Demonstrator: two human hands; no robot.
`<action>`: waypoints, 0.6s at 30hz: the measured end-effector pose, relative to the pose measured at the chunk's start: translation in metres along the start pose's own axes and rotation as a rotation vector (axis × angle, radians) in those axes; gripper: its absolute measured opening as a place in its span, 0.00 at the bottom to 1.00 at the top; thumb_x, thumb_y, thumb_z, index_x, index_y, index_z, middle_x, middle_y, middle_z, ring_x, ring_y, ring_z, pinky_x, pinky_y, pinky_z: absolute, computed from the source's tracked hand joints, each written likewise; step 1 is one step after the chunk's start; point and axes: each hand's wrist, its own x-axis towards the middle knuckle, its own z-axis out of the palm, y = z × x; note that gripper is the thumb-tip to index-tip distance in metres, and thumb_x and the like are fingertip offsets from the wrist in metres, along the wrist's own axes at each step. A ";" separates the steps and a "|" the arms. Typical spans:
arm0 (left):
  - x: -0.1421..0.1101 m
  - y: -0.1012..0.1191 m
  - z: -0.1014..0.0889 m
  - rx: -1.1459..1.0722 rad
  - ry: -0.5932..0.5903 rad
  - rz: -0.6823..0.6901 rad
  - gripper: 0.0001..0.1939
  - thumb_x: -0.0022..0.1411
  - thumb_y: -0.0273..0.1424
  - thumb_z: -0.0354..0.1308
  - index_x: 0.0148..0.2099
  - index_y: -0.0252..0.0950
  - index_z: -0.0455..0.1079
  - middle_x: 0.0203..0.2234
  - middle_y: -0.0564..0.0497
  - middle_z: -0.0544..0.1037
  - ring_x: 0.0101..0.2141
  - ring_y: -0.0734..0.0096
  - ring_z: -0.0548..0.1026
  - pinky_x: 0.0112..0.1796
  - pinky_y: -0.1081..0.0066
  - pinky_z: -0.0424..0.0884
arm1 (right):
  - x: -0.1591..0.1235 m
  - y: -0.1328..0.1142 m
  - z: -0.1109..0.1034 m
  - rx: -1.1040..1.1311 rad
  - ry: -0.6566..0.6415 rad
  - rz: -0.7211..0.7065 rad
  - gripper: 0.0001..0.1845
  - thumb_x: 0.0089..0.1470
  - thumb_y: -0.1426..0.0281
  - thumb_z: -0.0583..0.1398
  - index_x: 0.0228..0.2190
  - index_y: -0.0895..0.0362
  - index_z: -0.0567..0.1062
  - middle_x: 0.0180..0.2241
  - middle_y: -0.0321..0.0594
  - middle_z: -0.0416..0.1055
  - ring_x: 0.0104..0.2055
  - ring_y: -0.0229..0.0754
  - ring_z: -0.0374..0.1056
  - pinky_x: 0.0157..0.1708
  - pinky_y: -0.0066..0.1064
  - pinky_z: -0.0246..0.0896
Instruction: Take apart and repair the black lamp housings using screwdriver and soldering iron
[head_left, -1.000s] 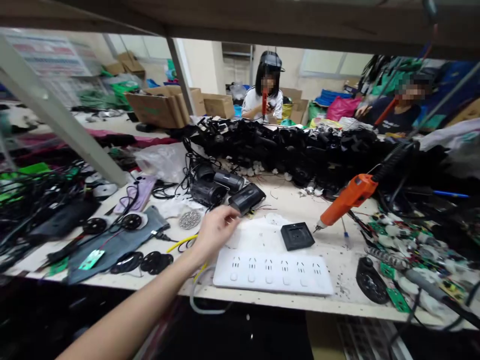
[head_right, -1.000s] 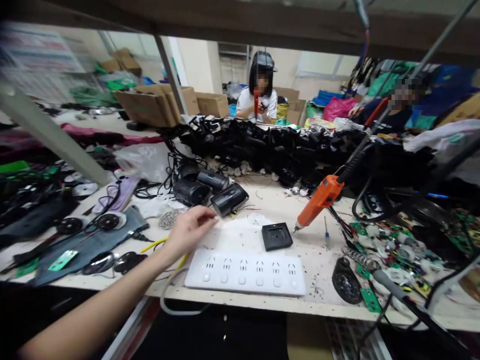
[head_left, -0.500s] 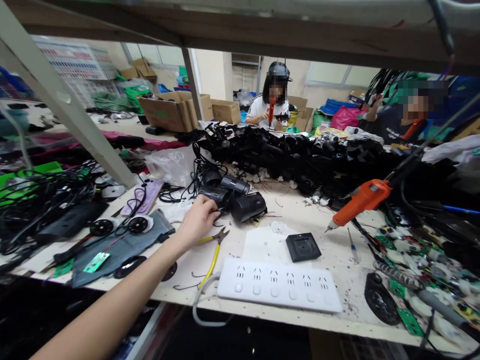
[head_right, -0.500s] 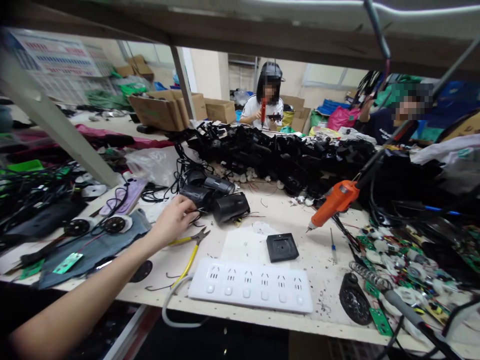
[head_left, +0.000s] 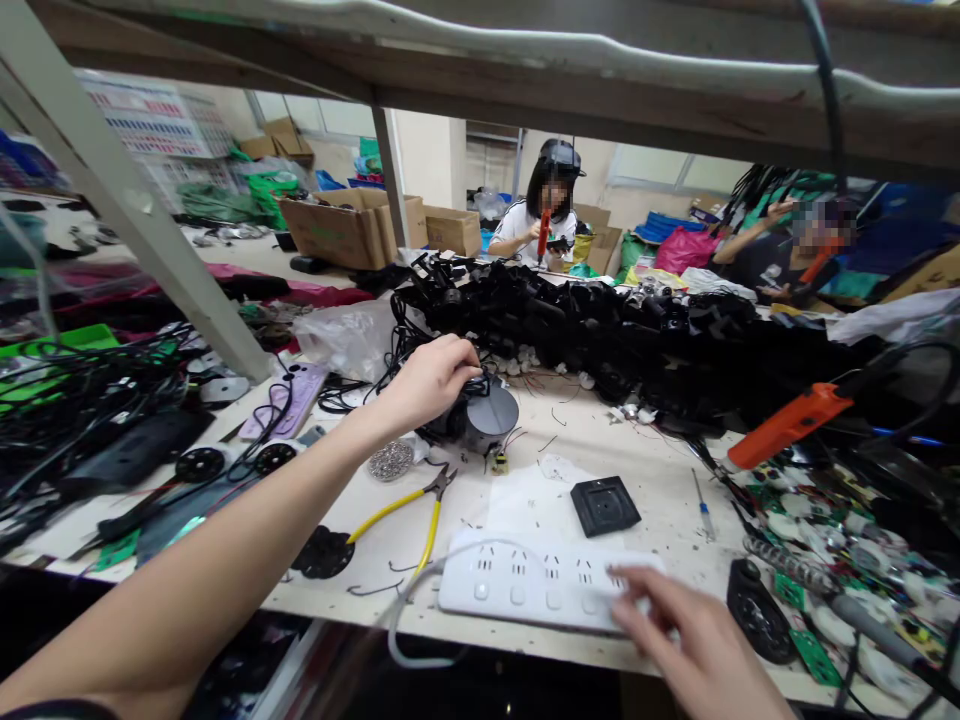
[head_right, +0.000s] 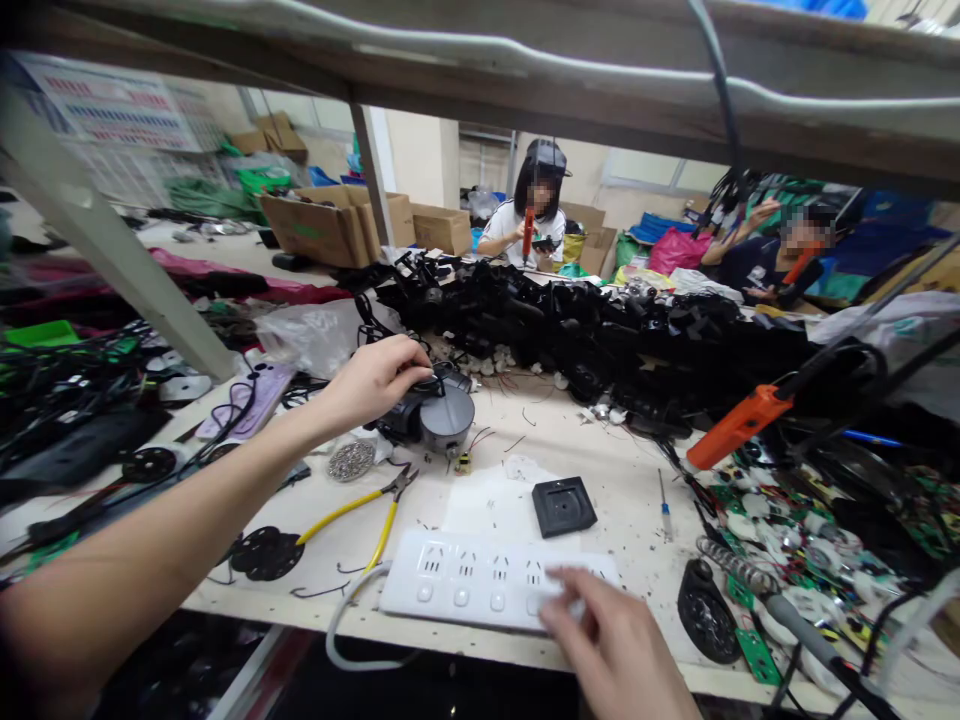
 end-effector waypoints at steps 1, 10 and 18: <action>0.003 0.005 -0.001 -0.002 0.018 0.016 0.06 0.61 0.30 0.51 0.31 0.37 0.66 0.29 0.50 0.71 0.34 0.65 0.70 0.39 0.67 0.66 | 0.018 -0.016 -0.003 0.030 0.136 -0.096 0.22 0.55 0.51 0.59 0.48 0.45 0.73 0.40 0.44 0.74 0.37 0.49 0.72 0.44 0.45 0.67; 0.010 0.056 -0.011 -0.968 0.126 -0.600 0.08 0.62 0.28 0.57 0.30 0.34 0.65 0.26 0.55 0.68 0.26 0.77 0.69 0.32 0.69 0.77 | 0.109 -0.092 0.042 0.335 0.159 -0.209 0.28 0.42 0.57 0.68 0.43 0.57 0.73 0.42 0.48 0.73 0.39 0.50 0.72 0.45 0.46 0.65; -0.030 0.094 0.005 -1.451 -0.259 -0.615 0.10 0.57 0.27 0.64 0.30 0.34 0.64 0.35 0.47 0.78 0.36 0.69 0.77 0.32 0.73 0.77 | 0.097 -0.079 0.031 1.142 -0.198 -0.265 0.51 0.39 0.30 0.54 0.53 0.54 0.62 0.50 0.52 0.72 0.50 0.53 0.72 0.50 0.47 0.66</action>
